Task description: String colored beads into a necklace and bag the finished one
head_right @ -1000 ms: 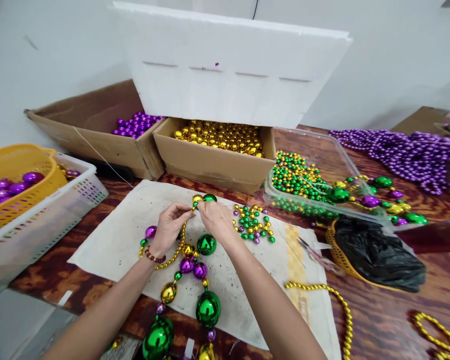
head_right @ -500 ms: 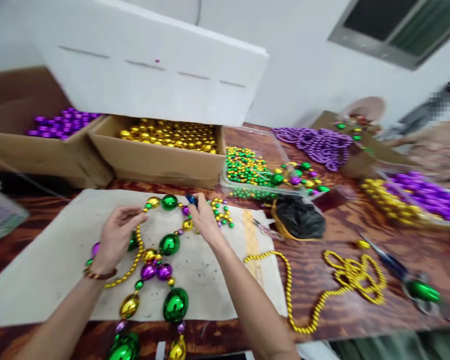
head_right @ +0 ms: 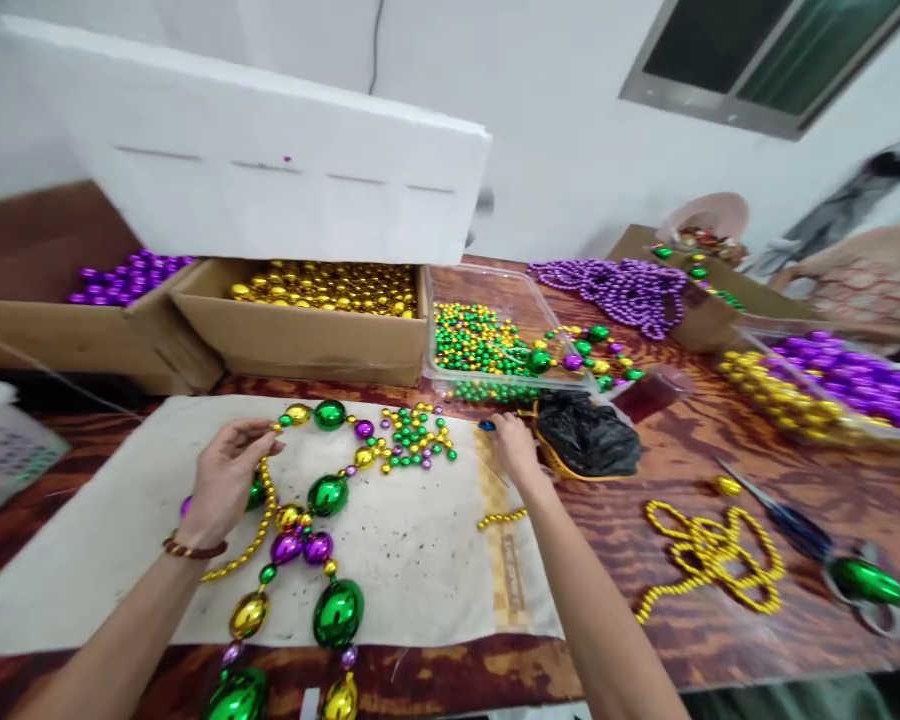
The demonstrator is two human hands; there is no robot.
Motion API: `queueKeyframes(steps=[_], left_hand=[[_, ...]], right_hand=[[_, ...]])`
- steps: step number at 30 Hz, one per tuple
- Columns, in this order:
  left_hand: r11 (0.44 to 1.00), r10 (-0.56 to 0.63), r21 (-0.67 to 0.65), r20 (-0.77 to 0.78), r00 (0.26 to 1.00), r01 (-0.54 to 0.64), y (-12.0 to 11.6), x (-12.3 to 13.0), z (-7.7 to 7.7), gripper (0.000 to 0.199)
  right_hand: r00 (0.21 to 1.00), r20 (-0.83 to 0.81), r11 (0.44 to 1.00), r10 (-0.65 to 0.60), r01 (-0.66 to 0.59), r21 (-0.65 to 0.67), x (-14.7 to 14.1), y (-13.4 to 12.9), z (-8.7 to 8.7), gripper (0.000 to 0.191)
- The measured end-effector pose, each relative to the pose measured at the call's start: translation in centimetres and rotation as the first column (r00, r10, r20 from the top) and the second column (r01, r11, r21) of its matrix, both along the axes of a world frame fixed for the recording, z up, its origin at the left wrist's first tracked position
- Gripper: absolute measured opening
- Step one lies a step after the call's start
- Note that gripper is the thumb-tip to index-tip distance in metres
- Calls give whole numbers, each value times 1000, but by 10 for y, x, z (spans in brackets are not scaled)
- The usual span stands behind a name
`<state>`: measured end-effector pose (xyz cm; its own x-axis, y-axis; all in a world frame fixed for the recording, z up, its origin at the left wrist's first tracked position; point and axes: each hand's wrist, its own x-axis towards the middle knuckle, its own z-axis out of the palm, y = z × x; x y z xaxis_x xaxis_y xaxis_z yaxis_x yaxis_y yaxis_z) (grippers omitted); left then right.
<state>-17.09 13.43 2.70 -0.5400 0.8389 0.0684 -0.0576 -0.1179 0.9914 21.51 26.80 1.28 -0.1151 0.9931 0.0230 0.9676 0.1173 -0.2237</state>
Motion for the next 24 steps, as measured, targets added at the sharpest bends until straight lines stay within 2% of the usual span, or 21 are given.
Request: queueKeyframes(steps=[3,5,8,10,11,14,15,17,19,20,22,24], left_hand=[[999,-4,43,-57,998,6,-8,-4,17,35],[996,-11,82,-107,994,20,-15,-6,32,30],[986,-56,148,-158,986,80,-25,-6,57,24],[975,-86,193,-147,985,114,-31,-4,73,21],[969,-101,211,-133,986,128,-34,-2,81,21],[955,-176,224,-107,979,196,-44,2,107,21],[950,-202,222,-106,974,222,-48,3,115,22],[942,-233,225,-102,967,250,-56,2,132,25],[939,-254,209,-112,961,272,-66,-2,145,33],[935,-296,164,-129,947,314,-72,-5,150,39],[895,-441,-6,-164,882,446,-83,-13,156,49],[837,-546,-159,-185,817,523,-93,-20,163,44]], right_hand=[[996,65,998,63,-64,16,-11,-1,10,33],[990,78,992,114,-118,44,-28,-2,24,31],[946,30,941,322,-323,103,-76,-10,52,26],[790,-78,786,608,-586,198,-120,-18,71,30],[718,-134,726,683,-646,237,-142,-24,80,41],[531,-318,618,785,-704,350,-201,-49,107,71],[465,-373,588,803,-718,372,-215,-58,117,68],[369,-452,552,812,-739,387,-233,-77,137,43],[355,-496,576,792,-705,414,-237,-92,160,17],[370,-507,604,779,-661,445,-235,-98,173,11],[403,-533,664,744,-531,526,-221,-107,198,11],[420,-580,716,698,-398,574,-200,-116,222,12]])
